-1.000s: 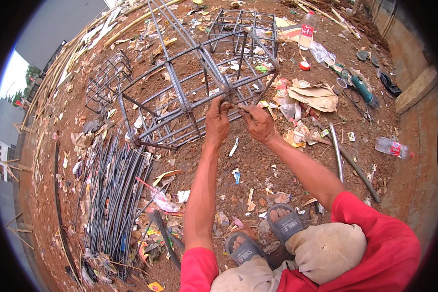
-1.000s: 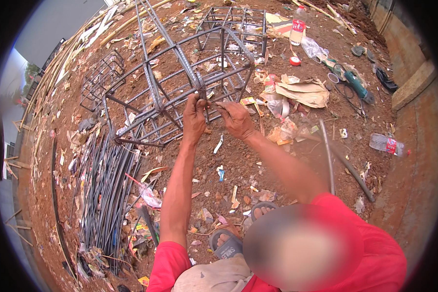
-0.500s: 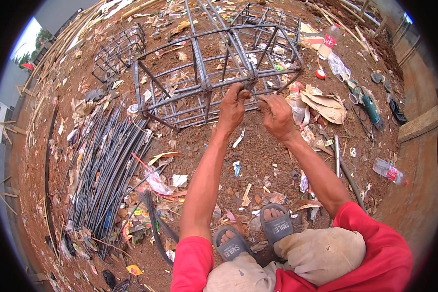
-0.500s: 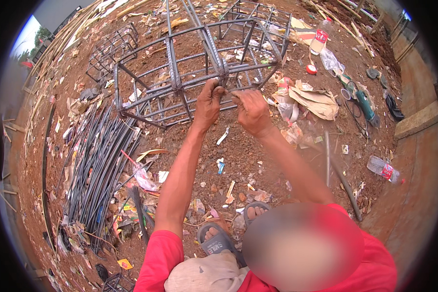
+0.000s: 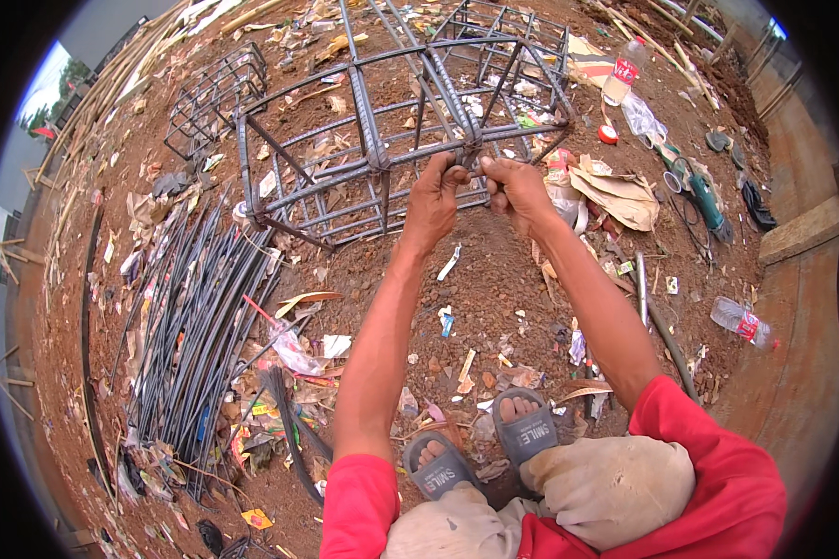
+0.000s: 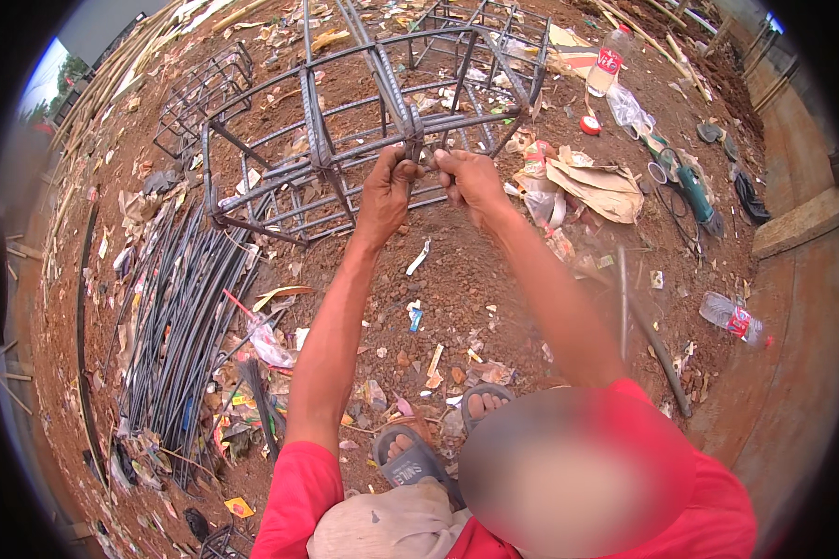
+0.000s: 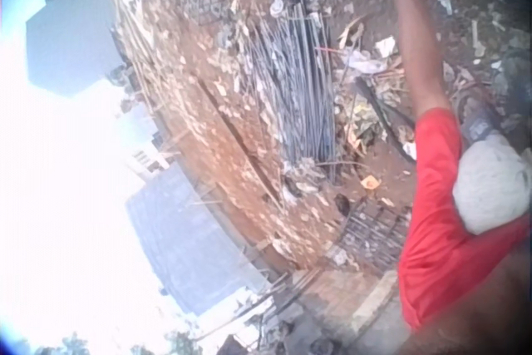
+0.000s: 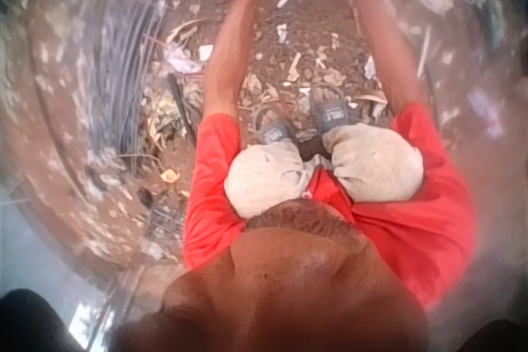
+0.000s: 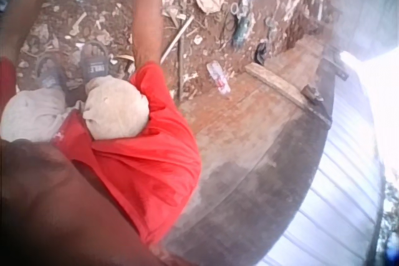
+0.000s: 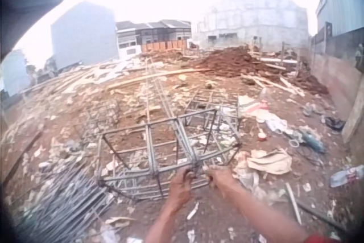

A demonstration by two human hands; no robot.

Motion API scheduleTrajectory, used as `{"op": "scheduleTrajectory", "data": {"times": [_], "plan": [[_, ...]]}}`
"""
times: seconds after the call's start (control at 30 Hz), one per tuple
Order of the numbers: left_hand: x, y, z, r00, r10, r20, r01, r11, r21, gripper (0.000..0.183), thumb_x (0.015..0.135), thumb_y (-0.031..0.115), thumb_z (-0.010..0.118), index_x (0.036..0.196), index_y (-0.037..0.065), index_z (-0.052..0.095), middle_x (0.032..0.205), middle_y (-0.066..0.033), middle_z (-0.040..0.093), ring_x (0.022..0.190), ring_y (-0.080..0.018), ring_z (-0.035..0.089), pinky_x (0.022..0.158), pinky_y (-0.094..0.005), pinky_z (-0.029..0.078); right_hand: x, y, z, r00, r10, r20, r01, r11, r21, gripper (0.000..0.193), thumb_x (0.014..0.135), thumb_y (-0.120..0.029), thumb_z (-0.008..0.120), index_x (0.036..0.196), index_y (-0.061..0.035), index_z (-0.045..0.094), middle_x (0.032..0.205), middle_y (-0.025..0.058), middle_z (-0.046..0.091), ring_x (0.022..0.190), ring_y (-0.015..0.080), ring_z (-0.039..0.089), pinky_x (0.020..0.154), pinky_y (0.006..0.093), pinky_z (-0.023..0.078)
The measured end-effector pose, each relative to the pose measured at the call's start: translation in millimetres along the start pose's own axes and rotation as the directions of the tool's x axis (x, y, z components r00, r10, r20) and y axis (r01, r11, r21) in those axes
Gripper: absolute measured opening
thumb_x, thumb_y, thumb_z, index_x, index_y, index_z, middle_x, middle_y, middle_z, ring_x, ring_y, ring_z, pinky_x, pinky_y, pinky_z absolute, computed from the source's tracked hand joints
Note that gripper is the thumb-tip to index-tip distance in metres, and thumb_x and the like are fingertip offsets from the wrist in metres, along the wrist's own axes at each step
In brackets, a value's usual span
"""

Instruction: The person assembles a steel reinforcement cage by placing metal rods into a pre-fabricated frame, securing intersections with wire, and using pliers to twist and cut the wire.

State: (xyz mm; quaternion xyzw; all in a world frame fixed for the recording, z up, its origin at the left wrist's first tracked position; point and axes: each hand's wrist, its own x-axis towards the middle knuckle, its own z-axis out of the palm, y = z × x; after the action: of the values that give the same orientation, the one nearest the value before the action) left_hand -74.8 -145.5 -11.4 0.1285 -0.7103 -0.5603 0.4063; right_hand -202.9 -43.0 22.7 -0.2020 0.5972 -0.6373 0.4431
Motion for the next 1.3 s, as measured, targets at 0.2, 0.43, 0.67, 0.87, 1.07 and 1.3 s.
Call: {"op": "scheduleTrajectory", "data": {"times": [0.2, 0.43, 0.67, 0.87, 1.07, 1.3], "plan": [[-1, 0, 0, 1.0, 0.016, 0.0, -0.016, 0.998, 0.052, 0.014, 0.105, 0.016, 0.05, 0.108, 0.003, 0.054, 0.083, -0.0034, 0.06, 0.084, -0.0113, 0.059, 0.078, -0.0282, 0.049, -13, 15, -7, 0.915, 0.32, 0.248, -0.378, 0.892, 0.247, 0.019, 0.098, -0.025, 0.061, 0.088, -0.0096, 0.058, 0.057, -0.0079, 0.048, 0.041, 0.0031, 0.034, 0.04, 0.0224, 0.026], [2, 3, 3, 1.0, 0.007, 0.019, -0.008, 0.999, 0.048, 0.015, 0.105, 0.019, 0.051, 0.105, 0.004, 0.055, 0.085, -0.0026, 0.062, 0.083, -0.01, 0.057, 0.078, -0.0279, 0.047, -21, 30, 3, 0.969, 0.203, 0.144, -0.247, 0.862, 0.443, 0.021, 0.097, -0.027, 0.063, 0.101, -0.0059, 0.062, 0.068, -0.0029, 0.057, 0.051, 0.0075, 0.048, 0.048, 0.0245, 0.038], [0, 3, -9, 1.0, 0.016, 0.016, -0.017, 1.0, 0.024, 0.015, 0.104, 0.017, 0.052, 0.107, 0.003, 0.055, 0.086, -0.0027, 0.061, 0.084, -0.0098, 0.056, 0.076, -0.0263, 0.047, -43, 8, 20, 0.434, -0.883, 0.178, 0.498, 0.07, -0.864, 0.046, 0.083, -0.024, 0.073, 0.123, -0.0081, 0.06, 0.099, 0.0103, 0.066, 0.095, 0.03, 0.061, 0.091, 0.0432, 0.042], [6, -1, -5, 0.998, 0.056, 0.033, -0.059, 0.995, 0.079, 0.011, 0.104, 0.014, 0.051, 0.104, 0.003, 0.055, 0.087, -0.0002, 0.058, 0.081, -0.008, 0.05, 0.072, -0.0239, 0.044, -23, 17, 16, 0.299, -0.906, 0.3, 0.546, -0.096, -0.832, 0.023, 0.082, -0.016, 0.074, 0.101, -0.0053, 0.069, 0.091, 0.0073, 0.069, 0.087, 0.0242, 0.062, 0.08, 0.0387, 0.043], [4, 1, -4, 0.996, 0.082, 0.039, -0.087, 0.986, 0.144, 0.013, 0.105, 0.014, 0.048, 0.096, 0.005, 0.052, 0.087, 0.0005, 0.046, 0.081, -0.0108, 0.042, 0.075, -0.0241, 0.038, -16, 19, 18, 0.429, -0.895, 0.117, 0.582, 0.175, -0.794, 0.012, 0.079, -0.014, 0.074, 0.085, -0.0041, 0.072, 0.081, 0.0109, 0.067, 0.08, 0.0268, 0.063, 0.076, 0.0395, 0.046], [2, 7, 6, 0.996, 0.084, 0.025, -0.087, 0.977, 0.196, 0.019, 0.106, 0.02, 0.048, 0.095, 0.005, 0.053, 0.088, -0.0009, 0.054, 0.085, -0.0107, 0.048, 0.079, -0.0253, 0.041, -23, -8, -12, 0.97, -0.198, 0.139, 0.235, 0.907, -0.349, 0.032, 0.082, -0.023, 0.079, 0.105, -0.0009, 0.074, 0.095, 0.0112, 0.073, 0.091, 0.0168, 0.066, 0.083, 0.0324, 0.05]]}}
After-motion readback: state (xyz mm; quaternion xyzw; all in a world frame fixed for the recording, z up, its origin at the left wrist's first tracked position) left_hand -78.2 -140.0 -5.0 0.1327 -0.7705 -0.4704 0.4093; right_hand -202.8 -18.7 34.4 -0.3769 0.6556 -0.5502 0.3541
